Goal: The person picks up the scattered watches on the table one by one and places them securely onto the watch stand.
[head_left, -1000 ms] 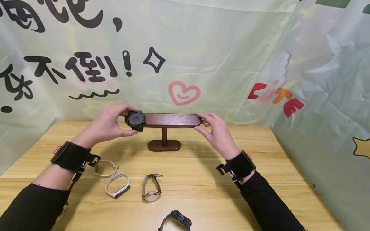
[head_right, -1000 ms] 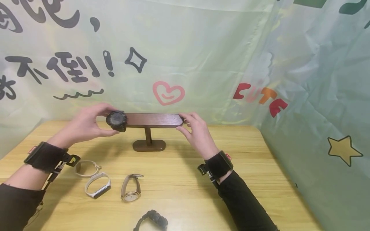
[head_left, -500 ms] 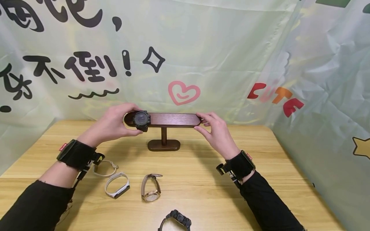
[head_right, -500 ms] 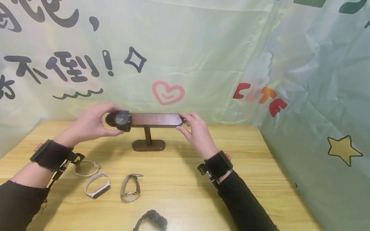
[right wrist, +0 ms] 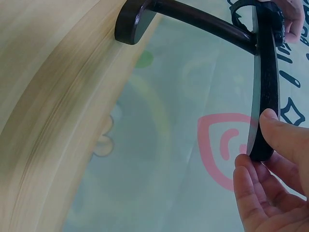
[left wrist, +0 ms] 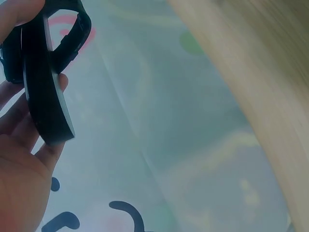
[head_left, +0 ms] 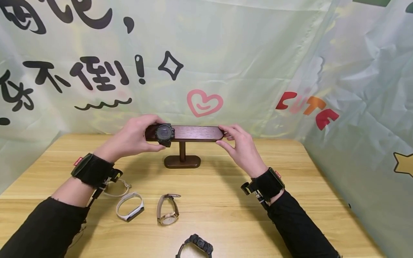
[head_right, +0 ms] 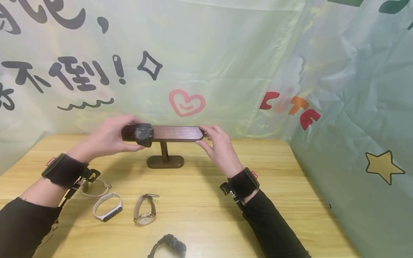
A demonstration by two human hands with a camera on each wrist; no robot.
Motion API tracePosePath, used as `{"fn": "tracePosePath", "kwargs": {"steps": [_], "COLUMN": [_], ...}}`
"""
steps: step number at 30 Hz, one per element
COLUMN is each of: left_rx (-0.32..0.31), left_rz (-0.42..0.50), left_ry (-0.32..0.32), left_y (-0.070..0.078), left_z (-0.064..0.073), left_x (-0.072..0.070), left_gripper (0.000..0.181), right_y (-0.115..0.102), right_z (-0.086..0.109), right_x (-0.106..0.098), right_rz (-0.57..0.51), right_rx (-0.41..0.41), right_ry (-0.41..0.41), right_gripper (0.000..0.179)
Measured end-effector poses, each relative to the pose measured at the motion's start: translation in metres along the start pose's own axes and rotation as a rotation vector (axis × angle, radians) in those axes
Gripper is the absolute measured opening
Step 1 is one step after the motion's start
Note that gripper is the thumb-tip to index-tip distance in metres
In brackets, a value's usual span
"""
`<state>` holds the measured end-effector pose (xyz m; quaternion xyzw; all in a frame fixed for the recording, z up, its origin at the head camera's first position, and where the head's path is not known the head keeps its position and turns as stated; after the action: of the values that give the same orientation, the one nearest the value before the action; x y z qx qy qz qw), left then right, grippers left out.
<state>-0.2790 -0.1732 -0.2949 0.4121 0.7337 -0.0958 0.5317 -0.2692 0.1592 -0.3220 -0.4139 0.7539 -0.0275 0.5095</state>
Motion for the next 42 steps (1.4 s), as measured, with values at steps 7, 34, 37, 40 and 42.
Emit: {"fn": "tracePosePath", "kwargs": {"steps": [7, 34, 37, 40, 42], "left_rx": [0.003, 0.011, 0.014, 0.014, 0.015], "left_rz": [0.003, 0.005, 0.002, -0.001, -0.002], "left_ry": [-0.017, -0.009, -0.006, -0.001, 0.001], "left_y": [0.004, 0.013, 0.013, 0.013, 0.013], "left_z": [-0.007, -0.016, -0.015, -0.015, -0.014], "left_x": [0.005, 0.014, 0.014, 0.014, 0.014], "left_gripper": [0.062, 0.062, 0.062, 0.062, 0.062], "right_y": [0.000, 0.001, 0.001, 0.001, 0.001], "right_z": [0.000, 0.000, -0.001, -0.001, -0.001], "right_x": [0.000, 0.001, 0.000, 0.000, 0.000], "right_rz": [0.004, 0.010, 0.012, 0.013, 0.017], "right_rx": [-0.001, -0.004, -0.001, -0.001, -0.001], "right_ry": [0.003, 0.004, 0.001, 0.001, 0.001], "right_gripper": [0.052, 0.052, 0.052, 0.052, 0.052]}}
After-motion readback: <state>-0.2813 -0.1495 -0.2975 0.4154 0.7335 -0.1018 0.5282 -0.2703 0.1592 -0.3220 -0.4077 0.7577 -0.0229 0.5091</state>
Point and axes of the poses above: each hand's wrist, its own z-axis away from the middle knuckle, its own x-axis out of the palm, y = z × x, the point moved 3 cm from there along -z, towards the middle knuckle, and after that the axes turned 5 degrees about -y, right-handed, at the moved point
